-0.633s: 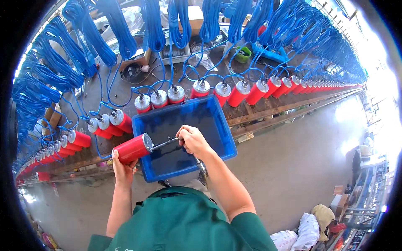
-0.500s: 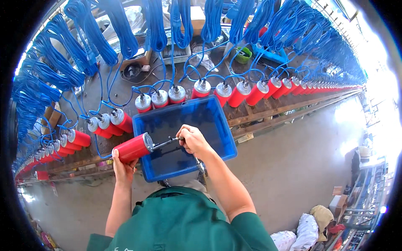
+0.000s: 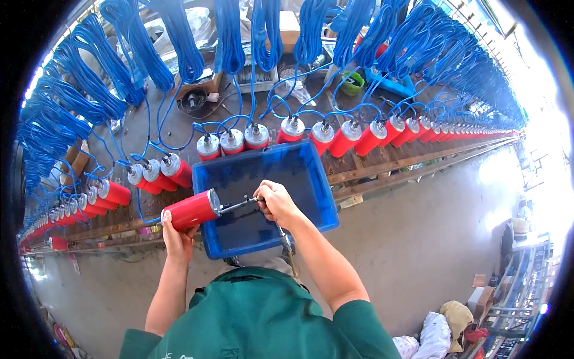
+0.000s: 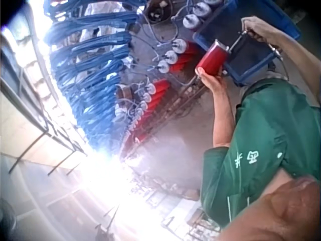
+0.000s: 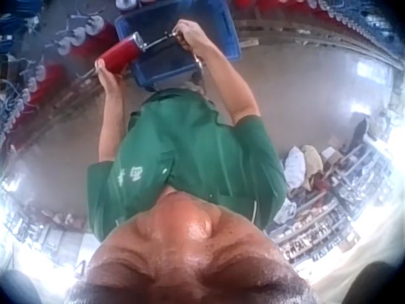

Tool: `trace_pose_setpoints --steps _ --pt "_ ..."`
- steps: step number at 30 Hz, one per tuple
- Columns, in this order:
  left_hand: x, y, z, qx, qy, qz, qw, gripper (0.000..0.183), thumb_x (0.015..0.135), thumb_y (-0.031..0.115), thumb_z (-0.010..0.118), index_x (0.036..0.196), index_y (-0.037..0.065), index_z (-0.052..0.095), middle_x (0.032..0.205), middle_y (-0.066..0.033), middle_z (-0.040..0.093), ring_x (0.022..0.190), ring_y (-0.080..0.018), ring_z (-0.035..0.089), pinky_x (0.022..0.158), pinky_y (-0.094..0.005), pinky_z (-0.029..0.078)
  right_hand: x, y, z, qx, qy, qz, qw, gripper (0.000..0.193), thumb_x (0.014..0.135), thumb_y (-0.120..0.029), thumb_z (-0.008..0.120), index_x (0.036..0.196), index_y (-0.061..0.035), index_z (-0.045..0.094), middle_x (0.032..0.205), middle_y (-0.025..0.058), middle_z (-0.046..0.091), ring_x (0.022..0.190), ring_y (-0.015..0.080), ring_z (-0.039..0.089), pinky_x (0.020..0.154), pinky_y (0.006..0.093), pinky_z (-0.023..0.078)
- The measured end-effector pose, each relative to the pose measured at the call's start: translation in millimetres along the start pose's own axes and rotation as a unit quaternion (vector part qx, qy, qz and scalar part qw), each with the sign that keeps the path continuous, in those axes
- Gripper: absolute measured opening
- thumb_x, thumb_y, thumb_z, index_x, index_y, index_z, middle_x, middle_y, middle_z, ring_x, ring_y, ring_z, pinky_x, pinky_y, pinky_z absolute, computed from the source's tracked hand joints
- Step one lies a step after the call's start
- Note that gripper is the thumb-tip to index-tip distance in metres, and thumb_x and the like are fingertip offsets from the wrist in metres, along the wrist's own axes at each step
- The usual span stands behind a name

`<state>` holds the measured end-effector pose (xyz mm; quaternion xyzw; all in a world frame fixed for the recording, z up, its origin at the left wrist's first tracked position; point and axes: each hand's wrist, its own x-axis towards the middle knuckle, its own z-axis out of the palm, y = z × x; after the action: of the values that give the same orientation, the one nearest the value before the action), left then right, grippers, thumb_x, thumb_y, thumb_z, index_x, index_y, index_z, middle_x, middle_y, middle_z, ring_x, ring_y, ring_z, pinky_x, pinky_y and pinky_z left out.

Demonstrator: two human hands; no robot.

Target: The person cleans a series of red cylindrical components by dipping them into a bin of liquid and scrubbing them with a small brush before placing them back on a rack.

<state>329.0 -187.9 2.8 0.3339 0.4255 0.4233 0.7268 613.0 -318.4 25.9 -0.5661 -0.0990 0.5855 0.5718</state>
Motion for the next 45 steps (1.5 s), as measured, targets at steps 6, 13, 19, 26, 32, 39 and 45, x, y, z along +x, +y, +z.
trace_pose_setpoints --steps 6,13,19,26,32,39,45 --pt "1.1 -4.6 -2.2 -0.004 0.015 0.000 1.000 0.056 0.100 0.051 0.069 0.133 0.007 0.058 0.121 -0.0128 0.072 0.104 -0.0266 0.076 0.078 -0.0407 0.068 -46.8 -71.9 -48.9 -0.091 0.017 -0.094 0.991 0.024 0.094 -0.007 0.060 0.117 -0.0076 0.050 0.080 0.0044 0.055 0.059 0.0109 0.050 0.048 0.0250 0.040" --pt "4.3 -26.7 50.3 0.187 -0.008 0.222 0.957 0.048 0.092 0.018 0.084 0.129 0.007 0.055 0.111 -0.0033 0.062 0.092 -0.0094 0.065 0.061 -0.0269 0.061 -112.5 -83.7 -166.4 -0.092 -0.019 -0.321 0.943 0.029 0.111 -0.030 0.057 0.128 -0.0075 0.052 0.081 0.0093 0.066 0.054 0.0164 0.056 0.052 0.0330 0.050" --pt "10.1 -67.1 113.6 0.099 0.008 0.012 0.995 0.050 0.093 0.025 0.084 0.129 0.008 0.056 0.115 -0.0093 0.066 0.098 -0.0233 0.074 0.068 -0.0406 0.068 -73.1 -12.5 -240.8 -0.137 0.240 -0.087 0.957 0.041 0.112 -0.045 0.056 0.095 -0.0088 0.050 0.070 0.0034 0.058 0.047 0.0123 0.053 0.041 0.0316 0.044" --pt "48.7 -111.6 95.2 0.057 0.030 -0.139 0.988 0.053 0.096 0.037 0.082 0.135 0.011 0.057 0.129 -0.0128 0.068 0.118 -0.0352 0.069 0.092 -0.0577 0.062 -72.1 -70.7 -273.1 -0.116 0.293 -0.209 0.926 0.030 0.106 -0.014 0.057 0.133 -0.0039 0.055 0.085 0.0055 0.063 0.054 0.0128 0.058 0.045 0.0316 0.051" --pt "50.1 -127.9 71.7 0.082 0.061 -0.201 0.974 0.047 0.098 0.024 0.078 0.137 0.008 0.058 0.130 -0.0130 0.065 0.112 -0.0344 0.065 0.097 -0.0620 0.058 -14.6 26.6 -336.4 -0.322 0.357 -0.162 0.862 0.027 0.105 -0.026 0.063 0.115 -0.0024 0.070 0.083 0.0151 0.071 0.082 0.0299 0.074 0.075 0.0426 0.057" --pt "-1.1 -87.9 78.7 0.191 -0.013 -0.193 0.962 0.060 0.102 0.010 0.064 0.157 0.000 0.041 0.144 -0.0188 0.055 0.125 -0.0350 0.062 0.099 -0.0568 0.061 24.8 28.4 -335.4 -0.506 0.365 -0.136 0.769 0.051 0.089 -0.015 0.062 0.137 0.0006 0.062 0.131 0.0317 0.065 0.122 0.0498 0.064 0.105 0.0520 0.053" --pt "-40.8 -59.5 66.1 0.460 -0.144 0.032 0.876 0.045 0.101 0.013 0.068 0.142 -0.004 0.060 0.138 -0.0216 0.068 0.122 -0.0300 0.070 0.096 -0.0400 0.061 30.8 29.3 -308.1 -0.595 0.384 -0.108 0.697 0.061 0.084 0.003 0.066 0.144 -0.0064 0.054 0.139 0.0220 0.057 0.124 0.0451 0.062 0.104 0.0513 0.055"
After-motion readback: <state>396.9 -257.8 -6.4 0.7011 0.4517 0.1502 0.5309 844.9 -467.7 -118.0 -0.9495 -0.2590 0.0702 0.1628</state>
